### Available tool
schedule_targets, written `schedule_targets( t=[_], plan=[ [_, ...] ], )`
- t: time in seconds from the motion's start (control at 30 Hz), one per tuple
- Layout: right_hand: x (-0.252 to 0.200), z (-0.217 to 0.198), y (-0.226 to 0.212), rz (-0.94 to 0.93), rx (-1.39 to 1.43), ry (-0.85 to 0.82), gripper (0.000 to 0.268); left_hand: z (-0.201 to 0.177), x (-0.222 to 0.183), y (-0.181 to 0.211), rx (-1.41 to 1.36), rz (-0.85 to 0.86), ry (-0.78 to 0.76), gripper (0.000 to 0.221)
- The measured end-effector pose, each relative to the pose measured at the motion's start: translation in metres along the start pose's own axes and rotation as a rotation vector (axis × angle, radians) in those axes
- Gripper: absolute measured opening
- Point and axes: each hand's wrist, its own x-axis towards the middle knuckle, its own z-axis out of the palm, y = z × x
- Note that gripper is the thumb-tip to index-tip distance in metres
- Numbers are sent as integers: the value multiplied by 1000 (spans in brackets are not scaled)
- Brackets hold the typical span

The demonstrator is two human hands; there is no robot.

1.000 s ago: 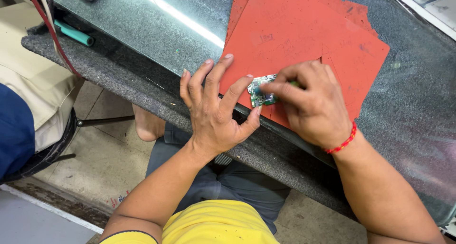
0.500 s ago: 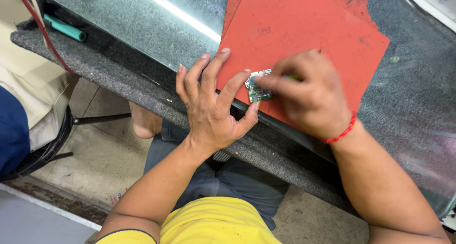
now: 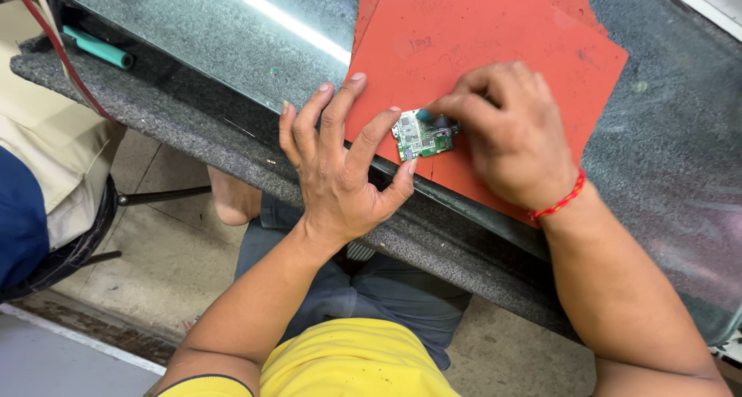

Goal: The person cleans a small green circuit board by scraping it with a blue handheld tool while holding it on a red protective mat.

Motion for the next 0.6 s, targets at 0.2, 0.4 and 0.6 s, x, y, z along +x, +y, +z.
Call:
schedule_targets(
  t=[0.2,0.4,0.6],
  plan=[
    [9,6,1,2,108,30,29,3,-2,-1,-3,0,5,51],
    [7,4,-3,-139,210,17,30,1,-2,1,22,-5,1,51],
    [-5,-4,6,-206,250,-83,40,1,0,1,-3,7,21,50]
  ],
)
